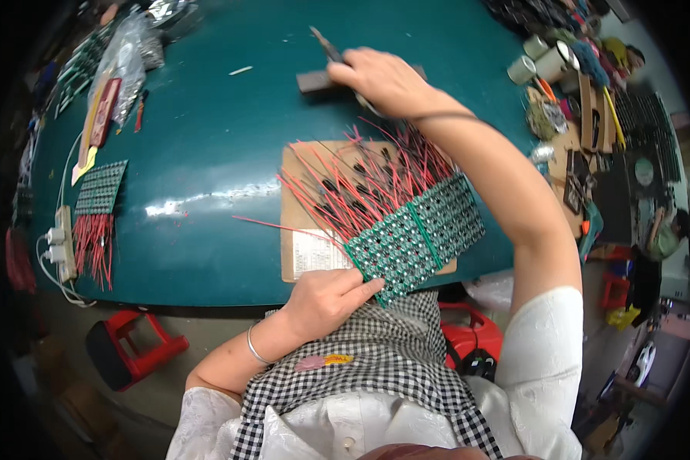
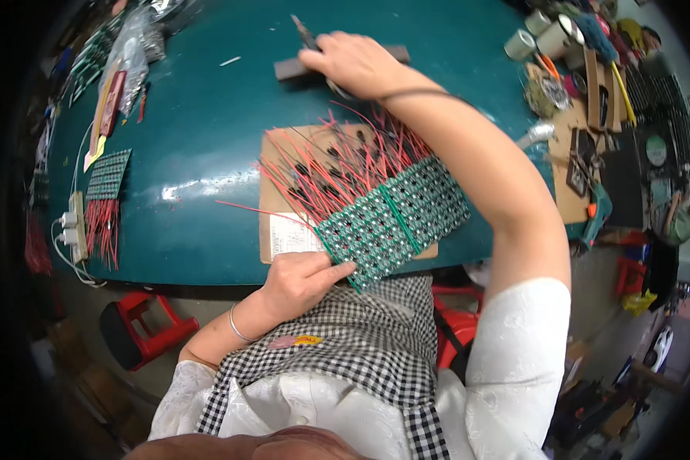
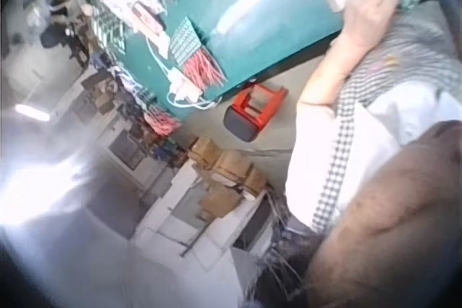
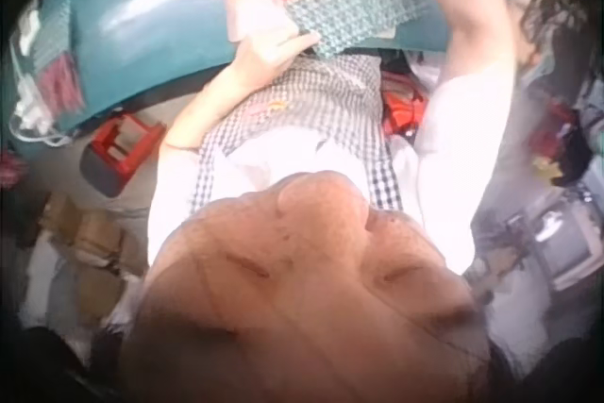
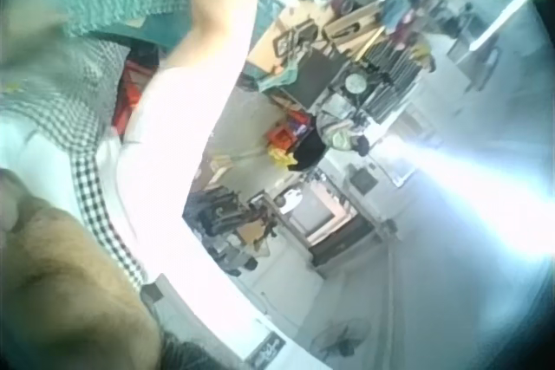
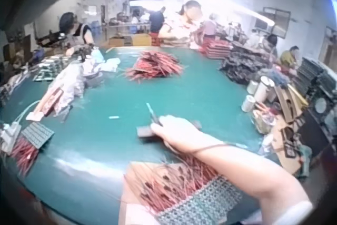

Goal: The person solders wires onto circuit boards using a soldering iron, handling and positioning the boards and wires by hand.

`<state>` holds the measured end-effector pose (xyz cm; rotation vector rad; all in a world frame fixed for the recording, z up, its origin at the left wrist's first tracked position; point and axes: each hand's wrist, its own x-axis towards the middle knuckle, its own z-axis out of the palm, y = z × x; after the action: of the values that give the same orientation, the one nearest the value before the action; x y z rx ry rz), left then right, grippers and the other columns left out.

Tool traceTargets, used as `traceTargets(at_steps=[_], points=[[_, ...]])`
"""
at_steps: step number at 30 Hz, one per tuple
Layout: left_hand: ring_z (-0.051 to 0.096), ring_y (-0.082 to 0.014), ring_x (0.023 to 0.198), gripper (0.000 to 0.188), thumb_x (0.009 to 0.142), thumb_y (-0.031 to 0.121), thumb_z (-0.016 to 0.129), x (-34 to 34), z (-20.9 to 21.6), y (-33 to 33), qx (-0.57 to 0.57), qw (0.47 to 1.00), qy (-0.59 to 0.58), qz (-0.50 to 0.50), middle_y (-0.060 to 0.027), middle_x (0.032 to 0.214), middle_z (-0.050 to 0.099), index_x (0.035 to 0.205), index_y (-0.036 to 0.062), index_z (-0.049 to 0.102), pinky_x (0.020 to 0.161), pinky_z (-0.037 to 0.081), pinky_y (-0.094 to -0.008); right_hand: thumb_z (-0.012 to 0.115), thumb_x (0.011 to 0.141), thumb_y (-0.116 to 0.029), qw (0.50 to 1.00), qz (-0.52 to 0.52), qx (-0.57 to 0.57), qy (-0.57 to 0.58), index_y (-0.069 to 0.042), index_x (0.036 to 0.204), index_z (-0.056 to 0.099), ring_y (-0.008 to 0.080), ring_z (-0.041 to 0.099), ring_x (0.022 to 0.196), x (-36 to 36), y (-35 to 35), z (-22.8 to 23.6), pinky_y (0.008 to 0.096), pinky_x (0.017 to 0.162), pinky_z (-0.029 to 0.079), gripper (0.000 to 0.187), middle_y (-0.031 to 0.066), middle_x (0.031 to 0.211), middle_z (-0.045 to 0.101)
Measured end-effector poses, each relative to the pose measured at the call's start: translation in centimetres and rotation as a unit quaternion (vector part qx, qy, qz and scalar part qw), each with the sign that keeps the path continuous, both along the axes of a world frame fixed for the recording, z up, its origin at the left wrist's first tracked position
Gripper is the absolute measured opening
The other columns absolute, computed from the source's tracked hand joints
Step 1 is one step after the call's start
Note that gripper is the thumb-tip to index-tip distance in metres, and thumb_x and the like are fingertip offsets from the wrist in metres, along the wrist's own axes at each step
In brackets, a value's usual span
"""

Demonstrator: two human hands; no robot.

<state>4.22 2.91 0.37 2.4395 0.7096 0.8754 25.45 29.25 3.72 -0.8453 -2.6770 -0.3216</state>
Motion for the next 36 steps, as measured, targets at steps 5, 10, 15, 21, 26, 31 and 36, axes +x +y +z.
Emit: traceTargets(at_steps=[5,10,15,21,26,31,36], points=[[0.051,-0.0163,0.053,0.031,0.076,0.006,0.068,0.3,-0.3,0.5,0.004,1.000,-0.016,0.022,-0.0016,0.065,0.042,0.107,0.0090,0.074,0.045,0.042,-0.0331,0.058,0.087,-0.009,0.997,-0.009,-0.032,0.067,-0.009,0.113,0.058,0.0416,0.063,0.093,-0.8,5.2,-2.2,0.0498,0.080,0.051,0.026,0.0215,0.102,0.058],[0.049,-0.0155,0.051,0.033,0.072,0.006,0.071,0.5,-0.1,1.2,-0.006,0.999,-0.032,0.012,-0.0012,0.063,0.041,0.105,0.0085,0.076,0.044,0.040,-0.0324,0.058,0.086,-0.007,0.988,-0.038,-0.088,0.117,-0.010,0.110,0.057,0.0425,0.063,0.087,1.2,-1.6,3.4,0.0501,0.077,0.052,0.025,0.0217,0.101,0.058],[0.048,-0.0148,0.049,0.038,0.067,0.002,0.075,-0.7,0.9,1.6,-0.025,0.998,-0.049,0.042,0.0000,0.061,0.041,0.105,0.0108,0.078,0.044,0.039,-0.0319,0.080,0.074,-0.010,0.952,0.011,-0.186,0.244,-0.007,0.100,0.060,0.0336,0.066,0.090,5.5,-15.0,5.7,0.0400,0.078,0.054,0.033,0.0127,0.099,0.066],[0.055,-0.0159,0.052,0.037,0.068,0.004,0.084,-3.2,2.7,3.3,-0.047,0.998,-0.017,0.040,-0.0015,0.064,0.052,0.104,0.0121,0.078,0.047,0.043,-0.0319,0.093,0.063,-0.025,0.922,-0.068,-0.250,0.288,-0.007,0.094,0.056,0.0379,0.068,0.109,7.5,-25.2,1.9,0.0444,0.090,0.056,0.051,0.0197,0.114,0.069],[0.054,-0.0175,0.053,0.037,0.070,0.000,0.082,-4.5,2.6,3.2,-0.035,0.996,0.006,0.080,-0.0032,0.065,0.054,0.104,0.0110,0.077,0.047,0.043,-0.0316,0.087,0.067,-0.020,0.917,-0.070,-0.177,0.349,-0.006,0.095,0.063,0.0370,0.067,0.095,4.4,-25.7,-1.5,0.0448,0.082,0.055,0.039,0.0143,0.104,0.067],[0.046,-0.0126,0.052,0.029,0.072,-0.008,0.081,-5.7,2.6,-0.9,-0.058,0.972,-0.011,0.228,-0.0031,0.062,0.053,0.097,0.0050,0.078,0.048,0.036,-0.0272,0.089,0.063,-0.021,0.925,-0.081,-0.142,0.342,-0.008,0.090,0.063,0.0316,0.067,0.085,3.1,-25.8,-2.0,0.0420,0.073,0.054,0.040,0.0115,0.100,0.067],[0.053,-0.0140,0.054,0.025,0.072,-0.004,0.084,-4.9,1.9,-3.4,-0.104,0.964,-0.064,0.236,-0.0052,0.067,0.060,0.095,0.0025,0.077,0.048,0.041,-0.0276,0.090,0.062,-0.020,0.927,-0.084,-0.129,0.343,-0.008,0.088,0.063,0.0315,0.066,0.085,2.1,-25.7,-2.1,0.0411,0.073,0.054,0.039,0.0115,0.101,0.069]])
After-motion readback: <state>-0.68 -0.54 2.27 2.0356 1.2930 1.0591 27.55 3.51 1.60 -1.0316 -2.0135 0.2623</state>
